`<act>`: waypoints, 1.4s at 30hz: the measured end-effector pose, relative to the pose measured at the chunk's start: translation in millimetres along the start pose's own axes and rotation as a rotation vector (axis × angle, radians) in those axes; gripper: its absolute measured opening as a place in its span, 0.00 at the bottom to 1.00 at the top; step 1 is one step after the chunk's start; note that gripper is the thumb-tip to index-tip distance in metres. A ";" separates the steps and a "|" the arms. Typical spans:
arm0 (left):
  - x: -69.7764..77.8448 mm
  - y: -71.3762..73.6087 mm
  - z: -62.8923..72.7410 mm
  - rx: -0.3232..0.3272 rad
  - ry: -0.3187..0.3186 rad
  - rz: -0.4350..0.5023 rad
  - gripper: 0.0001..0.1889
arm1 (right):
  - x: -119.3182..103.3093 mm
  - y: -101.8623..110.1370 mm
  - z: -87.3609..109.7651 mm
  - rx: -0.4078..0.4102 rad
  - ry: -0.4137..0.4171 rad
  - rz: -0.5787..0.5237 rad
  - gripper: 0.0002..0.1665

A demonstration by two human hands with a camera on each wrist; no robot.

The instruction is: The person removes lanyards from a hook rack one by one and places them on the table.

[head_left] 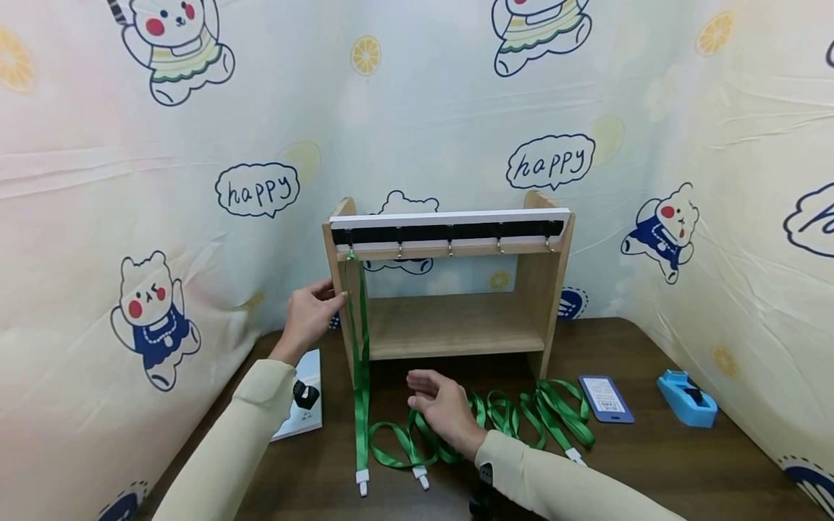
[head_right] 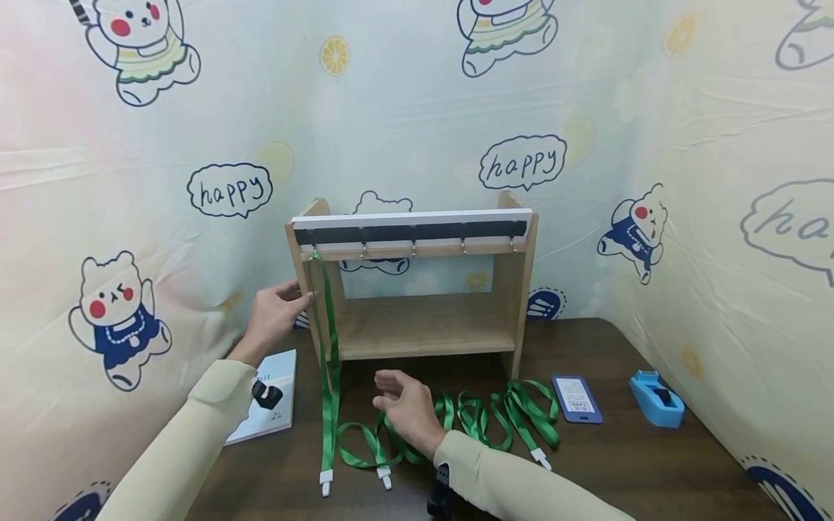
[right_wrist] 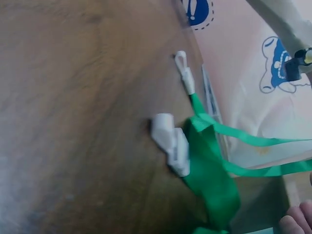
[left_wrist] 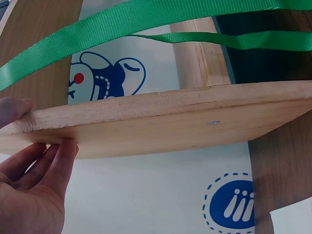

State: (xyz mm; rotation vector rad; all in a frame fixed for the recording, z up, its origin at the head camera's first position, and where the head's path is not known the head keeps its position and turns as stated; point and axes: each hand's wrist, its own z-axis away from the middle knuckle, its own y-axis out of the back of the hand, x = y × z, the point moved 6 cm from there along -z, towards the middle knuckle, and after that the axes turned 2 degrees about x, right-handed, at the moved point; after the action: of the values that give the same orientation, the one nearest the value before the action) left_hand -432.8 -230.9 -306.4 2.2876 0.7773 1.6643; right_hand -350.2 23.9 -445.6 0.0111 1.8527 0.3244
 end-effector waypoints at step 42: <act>2.0 -0.8 -0.1 -0.004 -0.010 0.005 0.31 | -154.5 44.3 -69.5 0.110 0.297 -0.067 0.15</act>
State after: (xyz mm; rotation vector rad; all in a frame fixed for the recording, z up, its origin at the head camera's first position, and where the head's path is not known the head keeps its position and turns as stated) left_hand -432.6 -229.2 -305.2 2.2954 0.7658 1.6535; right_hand -375.3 24.9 -272.3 -0.0245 2.1582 0.1840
